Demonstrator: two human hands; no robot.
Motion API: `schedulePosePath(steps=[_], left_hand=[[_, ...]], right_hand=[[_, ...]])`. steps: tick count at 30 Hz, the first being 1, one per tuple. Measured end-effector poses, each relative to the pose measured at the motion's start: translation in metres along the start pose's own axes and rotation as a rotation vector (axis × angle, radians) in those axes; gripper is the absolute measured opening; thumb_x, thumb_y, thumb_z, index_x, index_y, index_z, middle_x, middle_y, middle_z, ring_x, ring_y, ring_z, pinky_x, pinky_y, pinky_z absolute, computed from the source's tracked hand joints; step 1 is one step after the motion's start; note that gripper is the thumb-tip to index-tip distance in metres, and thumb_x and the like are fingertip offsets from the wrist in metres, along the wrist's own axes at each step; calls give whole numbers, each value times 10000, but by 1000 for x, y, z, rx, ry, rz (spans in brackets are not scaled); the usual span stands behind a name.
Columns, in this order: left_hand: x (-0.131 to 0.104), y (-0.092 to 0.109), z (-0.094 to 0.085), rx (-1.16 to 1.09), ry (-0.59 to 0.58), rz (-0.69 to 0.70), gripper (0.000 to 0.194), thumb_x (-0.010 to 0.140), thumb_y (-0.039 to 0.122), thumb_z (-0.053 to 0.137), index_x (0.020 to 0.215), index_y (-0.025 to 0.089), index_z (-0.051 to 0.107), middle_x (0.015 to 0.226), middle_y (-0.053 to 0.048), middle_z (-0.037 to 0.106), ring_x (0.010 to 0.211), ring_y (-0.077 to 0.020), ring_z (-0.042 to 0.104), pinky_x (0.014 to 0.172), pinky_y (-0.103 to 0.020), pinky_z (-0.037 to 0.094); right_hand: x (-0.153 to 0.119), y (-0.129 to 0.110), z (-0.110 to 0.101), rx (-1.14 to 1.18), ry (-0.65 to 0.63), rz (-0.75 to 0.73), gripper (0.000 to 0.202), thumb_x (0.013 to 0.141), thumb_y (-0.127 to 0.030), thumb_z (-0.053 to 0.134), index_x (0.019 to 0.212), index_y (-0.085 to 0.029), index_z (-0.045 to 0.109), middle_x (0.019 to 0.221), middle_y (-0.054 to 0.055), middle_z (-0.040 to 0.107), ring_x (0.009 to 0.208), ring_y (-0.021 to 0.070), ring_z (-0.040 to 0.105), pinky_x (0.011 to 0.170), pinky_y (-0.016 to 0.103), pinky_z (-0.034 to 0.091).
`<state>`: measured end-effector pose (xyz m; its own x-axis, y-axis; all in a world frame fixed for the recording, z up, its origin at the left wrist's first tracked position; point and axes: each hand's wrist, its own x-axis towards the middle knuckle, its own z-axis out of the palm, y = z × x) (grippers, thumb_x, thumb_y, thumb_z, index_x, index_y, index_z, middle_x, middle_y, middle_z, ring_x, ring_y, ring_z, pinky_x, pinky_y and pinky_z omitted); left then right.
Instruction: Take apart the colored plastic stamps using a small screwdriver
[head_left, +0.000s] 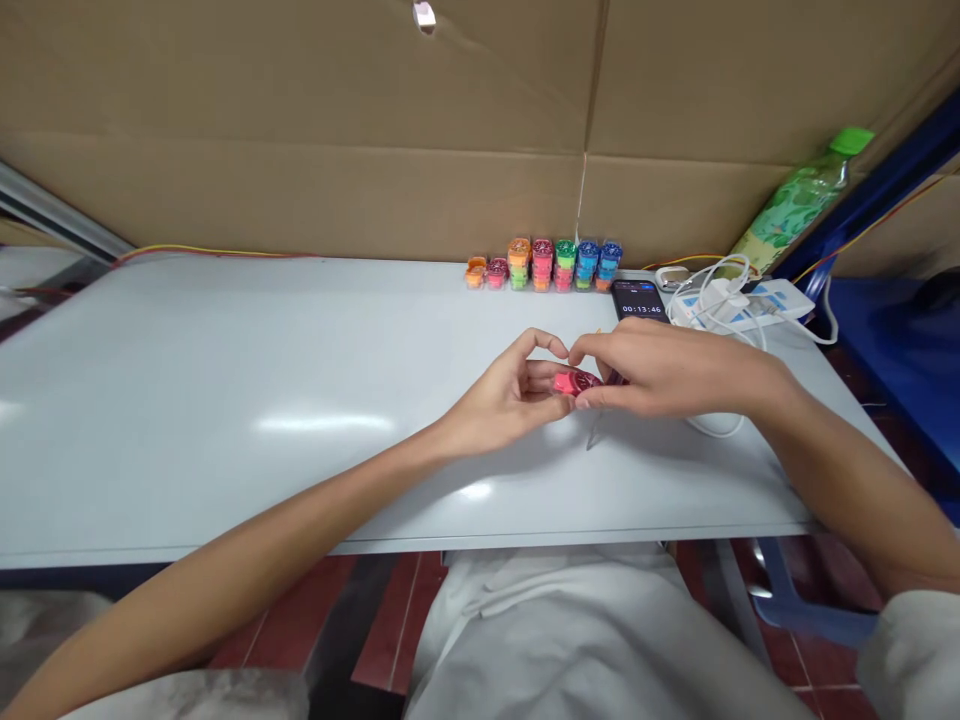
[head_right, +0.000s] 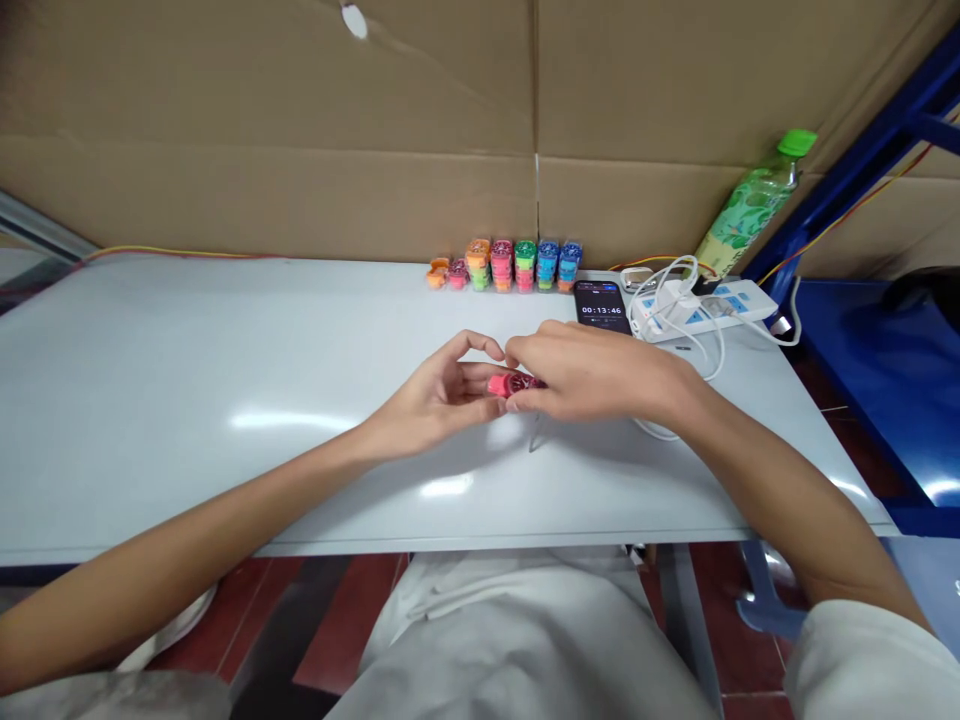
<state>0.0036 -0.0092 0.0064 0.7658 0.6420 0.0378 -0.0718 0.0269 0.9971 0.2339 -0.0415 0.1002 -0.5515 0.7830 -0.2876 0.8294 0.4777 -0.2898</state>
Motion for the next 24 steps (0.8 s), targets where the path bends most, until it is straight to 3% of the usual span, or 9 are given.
schedulePosePath(steps=[6, 13, 16, 20, 24], left_hand=[[-4, 6, 4, 41, -59, -48, 412, 984, 272, 753, 1198, 263, 401, 1033, -45, 773, 890, -141, 717, 770, -260, 514], [-9, 15, 6, 414, -115, -3, 311, 948, 296, 739, 1152, 256, 507, 973, -32, 779, 878, -195, 723, 761, -309, 512], [-9, 15, 1, 487, -137, -14, 251, 936, 309, 738, 1099, 247, 558, 1033, -46, 804, 930, -223, 751, 723, -300, 495], [-7, 12, -8, 653, -152, 0, 226, 931, 377, 739, 1094, 270, 624, 1058, -36, 799, 950, -241, 747, 618, -279, 435], [-5, 10, -18, 886, -235, 33, 148, 948, 337, 690, 1082, 273, 692, 1015, -31, 768, 848, -217, 708, 683, -309, 478]], right_hand=[[-2, 3, 1, -36, -64, 2, 306, 997, -483, 584, 1051, -208, 705, 931, 85, 692, 879, 256, 636, 703, 333, 373], [-6, 7, -6, -21, -129, -48, 258, 977, -452, 618, 1004, -200, 663, 842, 40, 681, 743, 197, 616, 641, 316, 364], [-18, 14, -21, -14, -22, -14, 278, 959, -476, 671, 1066, -219, 667, 860, 20, 710, 748, 183, 635, 661, 303, 389], [-37, 26, -42, -3, 214, 70, 336, 984, -547, 652, 1133, -254, 720, 852, 6, 749, 730, 185, 670, 674, 313, 403], [-45, 35, -51, -56, 309, 101, 410, 975, -580, 656, 1199, -246, 734, 870, 24, 766, 741, 206, 683, 716, 334, 408]])
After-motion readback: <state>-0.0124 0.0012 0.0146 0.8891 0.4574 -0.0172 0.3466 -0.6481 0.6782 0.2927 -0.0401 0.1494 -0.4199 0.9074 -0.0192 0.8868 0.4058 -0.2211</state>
